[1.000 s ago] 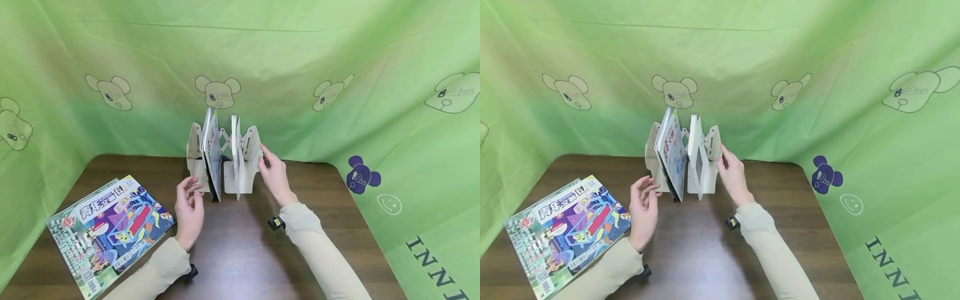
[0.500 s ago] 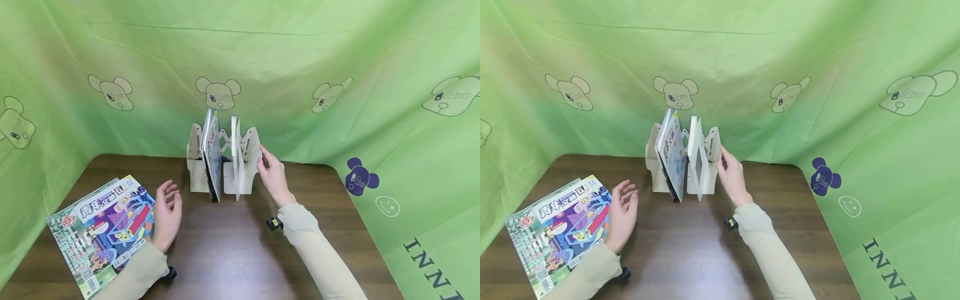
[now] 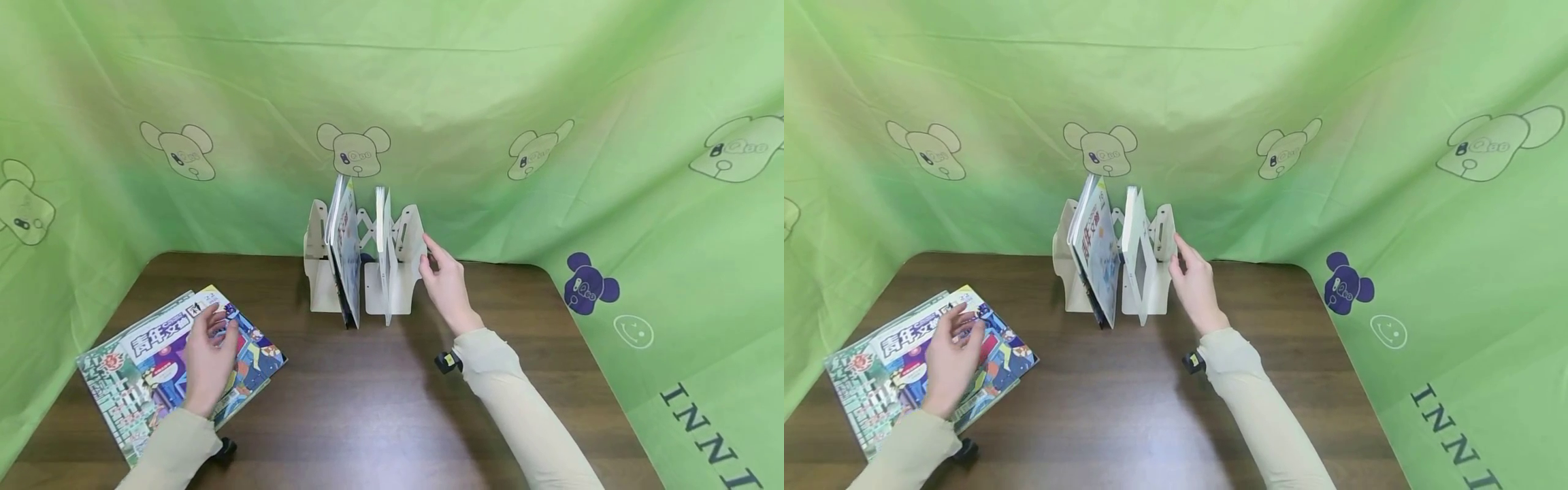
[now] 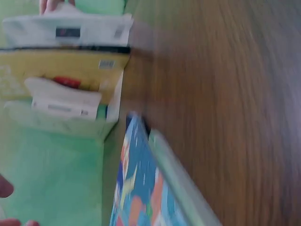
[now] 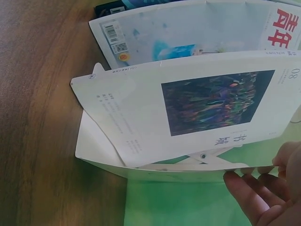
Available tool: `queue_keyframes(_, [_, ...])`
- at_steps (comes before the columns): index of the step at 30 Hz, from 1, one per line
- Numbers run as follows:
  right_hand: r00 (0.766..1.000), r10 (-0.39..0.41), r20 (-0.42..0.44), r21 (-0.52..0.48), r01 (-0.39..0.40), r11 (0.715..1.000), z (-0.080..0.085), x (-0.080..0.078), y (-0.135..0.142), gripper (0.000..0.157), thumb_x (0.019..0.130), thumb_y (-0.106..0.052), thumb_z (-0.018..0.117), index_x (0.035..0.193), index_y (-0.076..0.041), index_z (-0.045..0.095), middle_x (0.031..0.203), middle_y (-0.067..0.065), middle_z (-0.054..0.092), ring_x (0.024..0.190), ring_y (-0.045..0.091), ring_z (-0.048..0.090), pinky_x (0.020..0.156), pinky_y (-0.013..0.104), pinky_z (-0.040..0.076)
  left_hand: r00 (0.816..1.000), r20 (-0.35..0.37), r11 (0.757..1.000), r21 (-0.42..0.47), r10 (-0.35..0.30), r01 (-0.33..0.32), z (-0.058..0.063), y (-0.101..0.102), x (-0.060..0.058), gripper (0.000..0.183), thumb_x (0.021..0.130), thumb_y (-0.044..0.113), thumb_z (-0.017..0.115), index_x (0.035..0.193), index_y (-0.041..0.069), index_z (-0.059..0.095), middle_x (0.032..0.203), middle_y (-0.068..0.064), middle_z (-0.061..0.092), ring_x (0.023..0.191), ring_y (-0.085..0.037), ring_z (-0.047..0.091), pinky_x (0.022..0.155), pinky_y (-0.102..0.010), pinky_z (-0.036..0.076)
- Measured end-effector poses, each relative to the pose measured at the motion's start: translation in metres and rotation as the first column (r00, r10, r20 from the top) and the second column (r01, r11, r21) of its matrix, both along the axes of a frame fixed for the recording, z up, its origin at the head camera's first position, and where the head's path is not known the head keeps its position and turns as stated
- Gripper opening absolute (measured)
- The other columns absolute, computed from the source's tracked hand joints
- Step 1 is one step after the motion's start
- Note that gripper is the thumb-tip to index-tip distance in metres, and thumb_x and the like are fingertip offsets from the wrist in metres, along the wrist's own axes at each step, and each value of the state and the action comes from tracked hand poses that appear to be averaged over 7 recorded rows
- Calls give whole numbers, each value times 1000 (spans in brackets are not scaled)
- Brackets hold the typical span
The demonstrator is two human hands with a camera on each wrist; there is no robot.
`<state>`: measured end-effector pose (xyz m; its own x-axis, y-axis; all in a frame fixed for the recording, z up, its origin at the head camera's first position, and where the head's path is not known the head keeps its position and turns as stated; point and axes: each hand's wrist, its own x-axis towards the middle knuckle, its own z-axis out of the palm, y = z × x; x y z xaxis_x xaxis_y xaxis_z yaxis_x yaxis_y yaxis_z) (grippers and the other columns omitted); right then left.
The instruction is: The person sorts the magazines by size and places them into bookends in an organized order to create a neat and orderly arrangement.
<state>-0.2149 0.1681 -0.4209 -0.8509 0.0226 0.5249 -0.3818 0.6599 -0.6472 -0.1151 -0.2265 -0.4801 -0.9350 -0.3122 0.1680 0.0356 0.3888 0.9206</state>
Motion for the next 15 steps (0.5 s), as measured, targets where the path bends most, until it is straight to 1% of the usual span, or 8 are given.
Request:
queue_keyframes(2, [1000,-5,-2,-1,5,1000,0,0,0,46,100,1,60,146,1,58,133,24,67,97,36,72,77,45,62,999,53,998,-67,6,-3,1,-10,2,55,104,14,62,151,-5,43,139,-29,56,123,-42,59,104,-44,51])
queue_keyframes(3, [1000,-5,-2,-3,5,1000,0,0,0,47,99,1,60,146,1,58,132,25,68,96,35,72,77,45,62,996,86,995,-103,7,2,0,-16,4,57,104,16,63,152,-7,41,139,-29,56,123,-44,58,104,-52,49])
queue_keyframes(5, [1000,-3,-2,-8,3,1000,1,1,-1,47,99,1,60,146,0,58,131,25,68,95,34,71,76,45,62,987,162,986,-168,13,15,0,-26,7,64,103,20,63,154,-9,37,139,-31,53,123,-46,55,105,-60,46])
queue_keyframes(7, [1000,-3,-3,-7,3,1000,0,1,-2,47,99,1,60,145,0,59,129,25,69,93,33,70,75,44,62,971,239,972,-231,22,34,-1,-38,10,72,102,24,64,156,-11,30,139,-34,50,122,-48,51,104,-63,43])
queue_keyframes(9, [1000,1,-3,-8,-1,1000,0,1,-2,46,99,0,60,145,0,59,130,24,69,95,32,69,76,42,61,949,316,955,-288,24,72,-2,-48,13,83,102,28,64,158,-14,21,140,-40,42,123,-52,45,105,-68,40])
queue_keyframes(11, [1000,0,-2,-4,0,1000,1,1,-2,46,100,0,59,145,-1,59,131,24,68,94,31,69,75,40,61,923,383,932,-339,15,126,-2,-59,14,91,102,31,63,157,-18,10,142,-47,34,123,-57,40,104,-72,38])
queue_keyframes(14, [1000,0,1,-5,0,1000,2,1,-1,46,100,0,59,146,-1,59,130,24,69,92,30,69,73,37,60,875,484,894,-391,-1,218,-3,-72,14,103,102,39,61,155,-21,-3,143,-55,20,126,-67,30,106,-78,32])
queue_keyframes(15, [1000,-3,3,-4,3,1000,2,0,0,46,101,0,59,146,-1,59,131,23,68,91,30,69,72,36,59,861,509,881,-406,-5,245,-4,-76,14,106,102,43,61,154,-22,-5,144,-57,17,127,-70,27,105,-79,31])
